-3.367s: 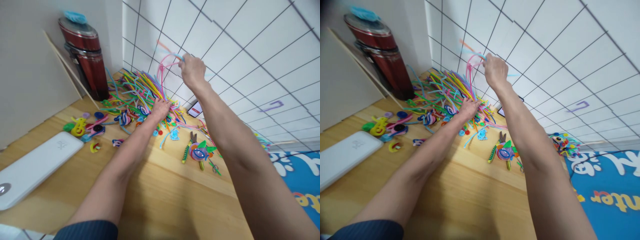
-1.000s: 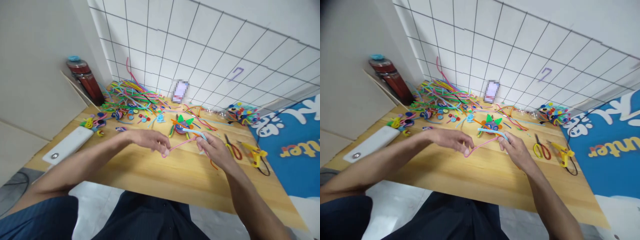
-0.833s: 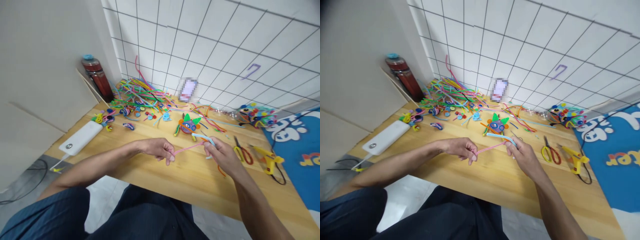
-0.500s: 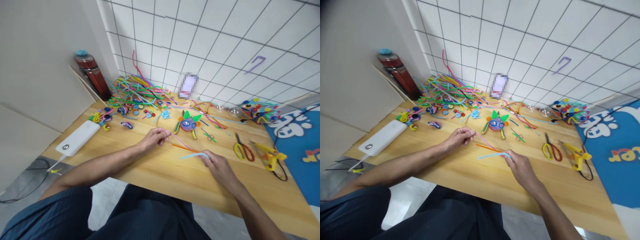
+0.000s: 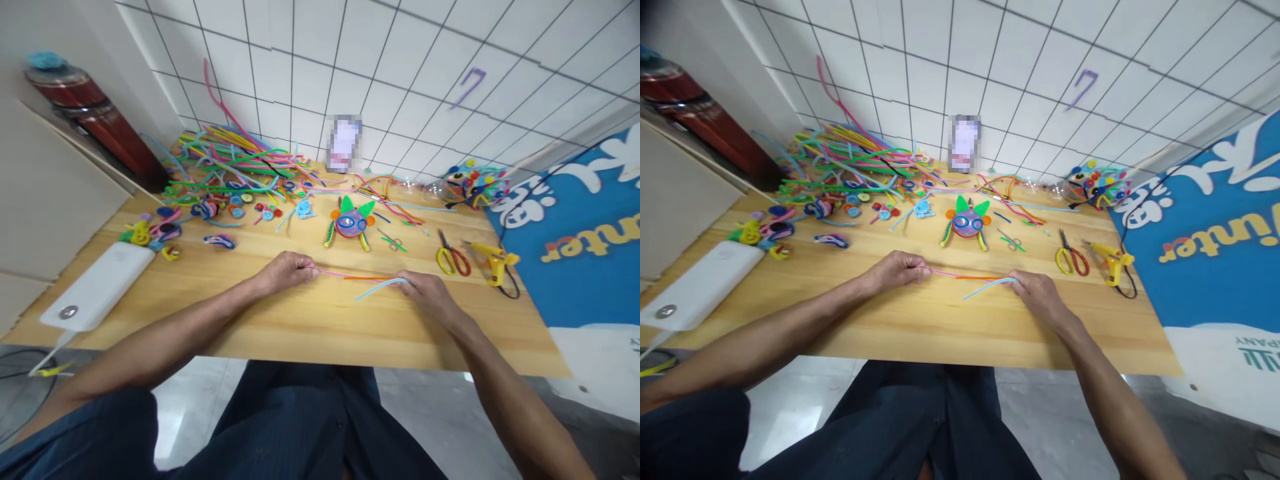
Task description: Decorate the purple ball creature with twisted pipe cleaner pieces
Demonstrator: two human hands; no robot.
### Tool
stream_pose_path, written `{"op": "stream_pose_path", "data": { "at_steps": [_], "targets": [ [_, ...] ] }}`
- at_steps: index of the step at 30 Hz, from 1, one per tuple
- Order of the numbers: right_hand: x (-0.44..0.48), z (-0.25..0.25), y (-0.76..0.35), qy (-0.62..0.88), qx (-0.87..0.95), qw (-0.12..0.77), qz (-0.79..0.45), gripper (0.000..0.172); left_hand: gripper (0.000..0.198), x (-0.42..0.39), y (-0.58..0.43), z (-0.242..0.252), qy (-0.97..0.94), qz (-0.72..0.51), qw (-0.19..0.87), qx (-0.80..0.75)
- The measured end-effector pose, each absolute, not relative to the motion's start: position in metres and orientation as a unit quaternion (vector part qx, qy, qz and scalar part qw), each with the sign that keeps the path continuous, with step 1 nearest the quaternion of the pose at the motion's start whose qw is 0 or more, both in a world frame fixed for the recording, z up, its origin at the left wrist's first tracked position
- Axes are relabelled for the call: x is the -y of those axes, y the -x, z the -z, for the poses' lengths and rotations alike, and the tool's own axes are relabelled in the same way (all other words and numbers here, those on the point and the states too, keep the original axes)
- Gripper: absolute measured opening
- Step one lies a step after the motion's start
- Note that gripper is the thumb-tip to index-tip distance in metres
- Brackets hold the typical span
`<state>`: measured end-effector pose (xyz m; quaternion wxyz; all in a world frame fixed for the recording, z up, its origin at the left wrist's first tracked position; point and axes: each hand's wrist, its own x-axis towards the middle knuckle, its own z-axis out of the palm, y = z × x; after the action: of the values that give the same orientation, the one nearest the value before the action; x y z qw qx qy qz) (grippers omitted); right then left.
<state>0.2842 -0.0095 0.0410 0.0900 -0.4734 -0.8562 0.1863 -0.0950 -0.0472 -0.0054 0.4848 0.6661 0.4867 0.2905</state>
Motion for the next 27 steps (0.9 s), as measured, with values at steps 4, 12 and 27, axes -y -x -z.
{"op": "stream_pose_path", "data": {
  "at_steps": [4, 12, 27],
  "targets": [
    [0.015, -0.032, -0.301, 0.488, 0.857, 0.086, -0.140, 0.027, 0.048, 0.049, 0.090, 0.004, -0.597, -0.319, 0.546, -0.493],
    [0.031, -0.015, -0.309, 0.487, 0.866, 0.078, -0.086, 0.030, 0.046, 0.055, 0.077, 0.009, -0.420, -0.459, 0.606, -0.496],
    [0.010, 0.003, -0.378, 0.528, 0.844, 0.075, 0.056, 0.033, 0.050, 0.053, 0.080, 0.003, -0.336, -0.553, 0.589, -0.484]
  ]
}}
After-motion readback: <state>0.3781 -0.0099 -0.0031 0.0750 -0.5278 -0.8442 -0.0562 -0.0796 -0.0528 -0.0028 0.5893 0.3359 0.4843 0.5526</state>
